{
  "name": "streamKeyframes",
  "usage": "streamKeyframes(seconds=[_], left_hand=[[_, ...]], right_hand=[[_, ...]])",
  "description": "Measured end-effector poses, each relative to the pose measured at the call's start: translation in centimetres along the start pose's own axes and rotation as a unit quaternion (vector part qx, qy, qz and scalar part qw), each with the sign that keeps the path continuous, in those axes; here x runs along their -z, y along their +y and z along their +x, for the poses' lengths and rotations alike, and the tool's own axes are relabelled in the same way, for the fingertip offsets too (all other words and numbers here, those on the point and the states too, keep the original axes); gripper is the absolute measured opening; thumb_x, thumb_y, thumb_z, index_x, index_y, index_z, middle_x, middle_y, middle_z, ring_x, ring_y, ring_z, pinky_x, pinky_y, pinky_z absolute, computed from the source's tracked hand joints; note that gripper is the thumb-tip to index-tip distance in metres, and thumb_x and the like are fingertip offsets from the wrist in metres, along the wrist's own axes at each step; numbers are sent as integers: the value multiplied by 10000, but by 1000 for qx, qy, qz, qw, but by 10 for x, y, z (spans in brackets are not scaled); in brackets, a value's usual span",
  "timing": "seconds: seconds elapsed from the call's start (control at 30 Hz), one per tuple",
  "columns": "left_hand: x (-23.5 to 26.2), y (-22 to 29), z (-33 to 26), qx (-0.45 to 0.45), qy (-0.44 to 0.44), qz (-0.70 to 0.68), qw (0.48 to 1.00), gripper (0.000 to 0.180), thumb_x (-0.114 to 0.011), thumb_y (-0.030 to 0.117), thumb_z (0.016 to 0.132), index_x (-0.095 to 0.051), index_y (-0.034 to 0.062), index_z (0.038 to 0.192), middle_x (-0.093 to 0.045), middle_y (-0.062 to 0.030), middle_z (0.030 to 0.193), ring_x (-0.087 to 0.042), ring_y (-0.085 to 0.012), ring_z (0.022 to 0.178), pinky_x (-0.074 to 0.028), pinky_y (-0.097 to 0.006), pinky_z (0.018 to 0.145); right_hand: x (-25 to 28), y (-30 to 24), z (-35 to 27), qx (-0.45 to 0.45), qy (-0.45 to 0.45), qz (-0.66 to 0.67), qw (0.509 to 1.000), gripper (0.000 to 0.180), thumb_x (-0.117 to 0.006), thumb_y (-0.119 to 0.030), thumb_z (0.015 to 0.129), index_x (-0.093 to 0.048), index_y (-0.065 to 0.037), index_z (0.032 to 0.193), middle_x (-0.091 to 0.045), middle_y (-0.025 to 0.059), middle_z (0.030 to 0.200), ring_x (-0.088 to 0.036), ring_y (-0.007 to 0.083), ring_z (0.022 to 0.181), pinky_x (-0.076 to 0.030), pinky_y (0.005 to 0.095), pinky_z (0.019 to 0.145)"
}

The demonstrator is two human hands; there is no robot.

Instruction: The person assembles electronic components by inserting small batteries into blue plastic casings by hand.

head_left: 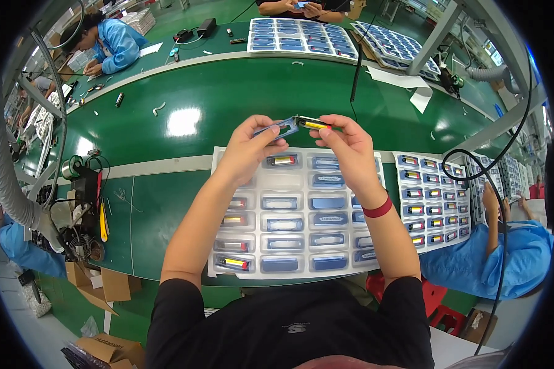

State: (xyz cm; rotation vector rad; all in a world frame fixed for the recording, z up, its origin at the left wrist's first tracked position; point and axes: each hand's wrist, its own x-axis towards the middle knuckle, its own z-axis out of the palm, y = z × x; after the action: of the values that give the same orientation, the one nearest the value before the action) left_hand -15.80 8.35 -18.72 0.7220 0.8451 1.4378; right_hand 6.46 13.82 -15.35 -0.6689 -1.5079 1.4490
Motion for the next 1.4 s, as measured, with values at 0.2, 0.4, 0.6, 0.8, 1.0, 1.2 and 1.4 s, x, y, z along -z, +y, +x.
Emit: streamKeyframes(seconds=[0.2,0.4,0.6,0.8,1.0,1.2,1.4], left_hand=[[-7,0,-4,8,-36,-9,999,352,-533,115,1037,-578,-13,1361,-650,-136,1249,-650,-202,1054,-583,-360,921],[-10,-2,-6,0,-82,-43,996,480,-379,260,1088,-563,-79,1374,-639,-152,1308,-632,-242,1110,-533,-385,941],[-9,-8,-5,12,-118,-65,991,496,-398,299,1101,-535,-66,1407,-636,-150,1312,-628,-228,1085,-521,-366,922],[-15,-7,-7,-10,-111,-60,992,488,-433,290,1096,-513,-51,1436,-637,-135,1300,-620,-198,1086,-508,-362,989],[-9,-12,-5,19,-105,48,993,440,-542,80,1042,-496,-6,1471,-645,-87,1276,-630,-118,1034,-523,-300,977],[-13,-8,-6,20,-122,88,988,453,-528,36,1040,-472,-6,1488,-645,-85,1267,-639,-104,1017,-527,-288,974],[-11,-9,-5,30,-113,75,990,463,-483,-3,1025,-461,-12,1488,-631,-98,1259,-638,-124,991,-535,-305,969]], right_hand=[[2,-10,0,-9,-70,-103,992,251,-663,-63,989,-659,7,1231,-709,38,1008,-622,64,825,-515,224,743],[-11,-4,5,-12,-65,-157,985,243,-692,-54,972,-674,27,1201,-701,30,971,-628,51,854,-500,194,736],[-16,10,6,-13,6,-145,989,215,-720,-104,956,-707,10,1138,-681,-15,790,-542,7,655,-420,191,574],[-20,14,1,-35,18,-189,981,248,-712,-80,967,-690,20,1193,-725,36,946,-623,47,782,-490,187,707],[-21,28,-2,237,51,-366,898,350,-737,-75,924,-681,-22,1266,-665,107,1169,-662,153,851,-558,270,793],[0,19,6,-87,-42,8,995,464,-721,-48,943,-571,9,1378,-643,106,1236,-673,146,1032,-551,278,913],[-13,32,0,-35,-13,-9,999,393,-695,-22,960,-583,24,1334,-708,97,1140,-677,135,1052,-544,276,929]])
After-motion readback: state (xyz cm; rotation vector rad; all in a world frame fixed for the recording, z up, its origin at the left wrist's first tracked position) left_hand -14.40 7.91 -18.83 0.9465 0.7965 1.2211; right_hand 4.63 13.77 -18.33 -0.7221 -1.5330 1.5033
